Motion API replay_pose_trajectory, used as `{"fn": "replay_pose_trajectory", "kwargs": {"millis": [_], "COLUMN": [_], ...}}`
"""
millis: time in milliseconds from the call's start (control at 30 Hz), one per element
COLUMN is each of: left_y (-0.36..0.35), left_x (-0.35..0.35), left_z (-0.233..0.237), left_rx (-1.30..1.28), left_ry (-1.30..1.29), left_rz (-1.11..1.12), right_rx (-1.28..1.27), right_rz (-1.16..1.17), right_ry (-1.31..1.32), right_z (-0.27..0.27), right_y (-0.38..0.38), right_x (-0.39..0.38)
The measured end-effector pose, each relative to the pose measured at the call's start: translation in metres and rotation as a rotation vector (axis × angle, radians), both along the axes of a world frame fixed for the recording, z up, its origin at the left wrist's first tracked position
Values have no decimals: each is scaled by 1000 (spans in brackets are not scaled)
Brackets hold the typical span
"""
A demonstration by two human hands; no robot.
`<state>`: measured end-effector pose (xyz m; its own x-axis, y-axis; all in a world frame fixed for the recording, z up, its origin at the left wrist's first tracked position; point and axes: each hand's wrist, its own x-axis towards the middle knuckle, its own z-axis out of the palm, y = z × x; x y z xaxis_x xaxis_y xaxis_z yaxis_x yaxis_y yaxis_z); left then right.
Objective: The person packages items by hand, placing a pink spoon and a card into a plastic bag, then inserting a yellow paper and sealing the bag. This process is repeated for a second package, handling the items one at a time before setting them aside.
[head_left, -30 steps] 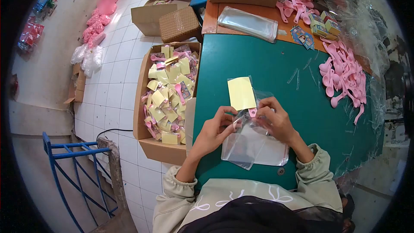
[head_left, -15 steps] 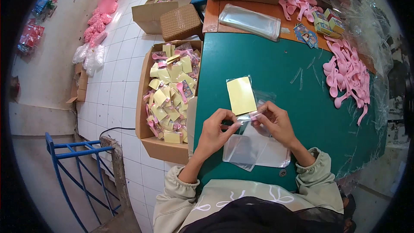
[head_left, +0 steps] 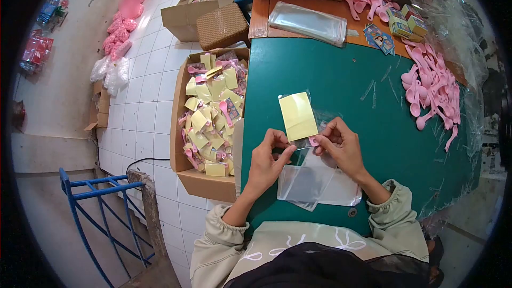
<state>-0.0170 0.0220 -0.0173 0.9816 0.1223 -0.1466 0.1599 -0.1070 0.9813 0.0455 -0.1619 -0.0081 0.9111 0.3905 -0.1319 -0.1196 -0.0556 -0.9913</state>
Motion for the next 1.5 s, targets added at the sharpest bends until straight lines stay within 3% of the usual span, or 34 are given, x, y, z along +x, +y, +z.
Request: {"fn": "replay_pose_trajectory", "kwargs": {"millis": [300,433,533,600,700,800,867,900,933,1000,1100,1200,1333,1500], "left_y": [4,23,59,91,147,133,95,76,59,31,5,-27,-62,-54], "left_x": [0,-9,-23,-29,-34,-23,-6,1,7,15,33,52,57,48], "left_z": [4,13,17,21,-11,8,33,41,47,61,62,57,15,25], "left_rx": [-2,-155,-73,-12,488,690,547,629,708,649,407,83,-726,-846], "left_ry": [9,70,-18,-67,-91,-73,-167,-228,-290,-293,-208,-27,192,252], "left_rz": [-48,-29,190,327,376,388,225,102,-20,-189,-467,-613,-442,-296], "right_rx": [-103,-460,-737,-1061,-1230,-1455,-1441,-1430,-1418,-1397,-925,-640,-619,-599], "right_rz": [51,65,-59,-193,-348,-376,-399,-407,-430,-474,-352,-100,242,375], "right_ry": [26,-417,-710,-726,-647,-661,-459,-366,-431,-562,-436,-333,-442,-518], "right_z": [5,27,35,32,18,-3,-3,2,11,41,95,116,109,97], "right_y": [0,-29,-94,-149,-186,-194,-198,-197,-199,-206,-186,-140,-78,-51], "right_x": [1,30,78,103,123,131,133,135,133,118,90,63,39,29]}}
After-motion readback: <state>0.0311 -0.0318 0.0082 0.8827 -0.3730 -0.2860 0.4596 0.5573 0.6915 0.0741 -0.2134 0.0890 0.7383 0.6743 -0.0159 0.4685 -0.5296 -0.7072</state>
